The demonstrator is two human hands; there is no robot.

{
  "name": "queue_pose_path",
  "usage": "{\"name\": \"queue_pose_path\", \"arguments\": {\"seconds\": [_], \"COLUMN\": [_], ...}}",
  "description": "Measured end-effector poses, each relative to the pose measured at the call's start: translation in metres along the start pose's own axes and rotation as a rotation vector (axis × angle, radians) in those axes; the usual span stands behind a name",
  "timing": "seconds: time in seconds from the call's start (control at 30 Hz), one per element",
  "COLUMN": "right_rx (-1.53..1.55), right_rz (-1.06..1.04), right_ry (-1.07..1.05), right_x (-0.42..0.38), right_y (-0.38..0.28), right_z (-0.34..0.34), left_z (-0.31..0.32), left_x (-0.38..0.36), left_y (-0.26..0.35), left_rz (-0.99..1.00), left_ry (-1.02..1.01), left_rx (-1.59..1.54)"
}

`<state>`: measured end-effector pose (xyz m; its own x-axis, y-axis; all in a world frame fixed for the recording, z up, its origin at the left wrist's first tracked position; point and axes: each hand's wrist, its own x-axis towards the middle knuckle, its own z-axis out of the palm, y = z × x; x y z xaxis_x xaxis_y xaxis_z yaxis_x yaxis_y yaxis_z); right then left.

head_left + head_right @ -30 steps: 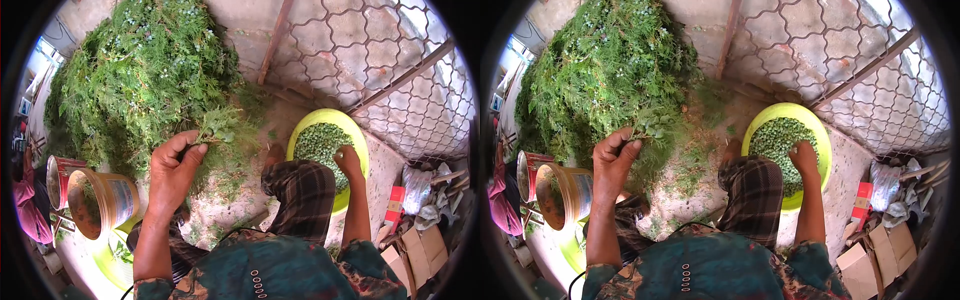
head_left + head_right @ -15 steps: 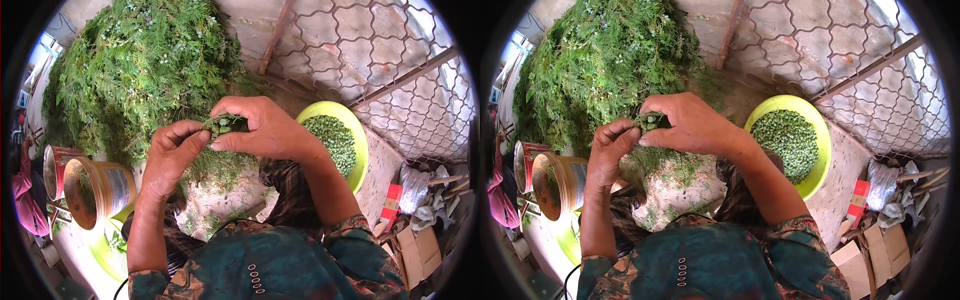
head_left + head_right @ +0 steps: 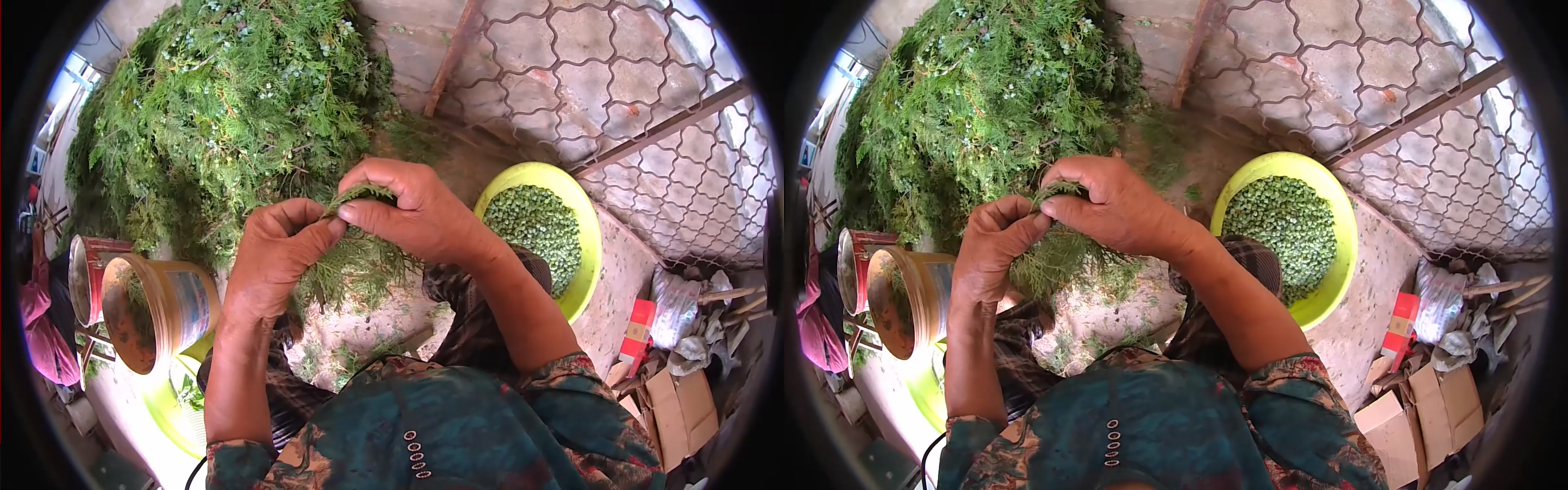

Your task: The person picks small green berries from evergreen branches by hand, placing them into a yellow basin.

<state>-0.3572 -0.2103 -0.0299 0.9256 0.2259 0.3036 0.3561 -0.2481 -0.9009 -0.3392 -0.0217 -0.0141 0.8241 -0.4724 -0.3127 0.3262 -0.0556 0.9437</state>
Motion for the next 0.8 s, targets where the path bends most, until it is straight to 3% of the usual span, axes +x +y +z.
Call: {"name": "queue_pose_path", "arguments": {"seconds": [0.03, 0.1, 0.13, 0.17, 0.2, 0.27, 0.3, 0.4, 0.43, 0.53, 0.8], "right_rx": [-0.058, -0.166, 0.075, 0.392, 0.384, 1.066, 1.212, 1.136, 1.06, 0.953, 0.767], "right_rz": [-0.019, 0.293, 0.47, 0.377, 0.369, 0.551, 0.534, 0.538, 0.657, 0.678, 0.608], "right_ry": [0.032, 0.359, 0.465, 0.58, 0.58, 0.418, 0.311, 0.186, 0.172, 0.074, 0.015], "right_x": [-0.001, 0.0, -0.001, 0.001, 0.0, -0.001, -0.002, -0.001, -0.001, -0.005, -0.005], "right_y": [-0.001, 0.007, 0.004, 0.012, 0.017, 0.02, 0.019, 0.006, -0.008, -0.008, -0.006], "right_z": [-0.002, -0.033, -0.06, -0.067, -0.069, -0.067, -0.061, -0.034, -0.027, -0.017, -0.01], "left_z": [0.0, -0.011, -0.019, -0.029, -0.027, -0.019, -0.018, -0.019, -0.019, -0.021, -0.013], "left_x": [-0.002, -0.007, -0.008, -0.006, -0.004, -0.003, -0.001, 0.002, 0.002, 0.002, 0.0], "left_y": [0.002, 0.008, 0.01, 0.009, 0.005, -0.002, -0.003, 0.001, 0.0, -0.002, -0.001], "left_rz": [-0.015, -0.028, -0.039, -0.01, -0.001, 0.059, 0.074, 0.056, 0.061, 0.17, 0.182], "left_ry": [-0.006, 0.108, 0.219, 0.158, 0.154, 0.17, 0.139, 0.165, 0.162, 0.148, 0.151], "left_rx": [0.021, 0.006, -0.009, -0.106, -0.109, -0.116, -0.145, -0.176, -0.172, -0.169, -0.087]}}
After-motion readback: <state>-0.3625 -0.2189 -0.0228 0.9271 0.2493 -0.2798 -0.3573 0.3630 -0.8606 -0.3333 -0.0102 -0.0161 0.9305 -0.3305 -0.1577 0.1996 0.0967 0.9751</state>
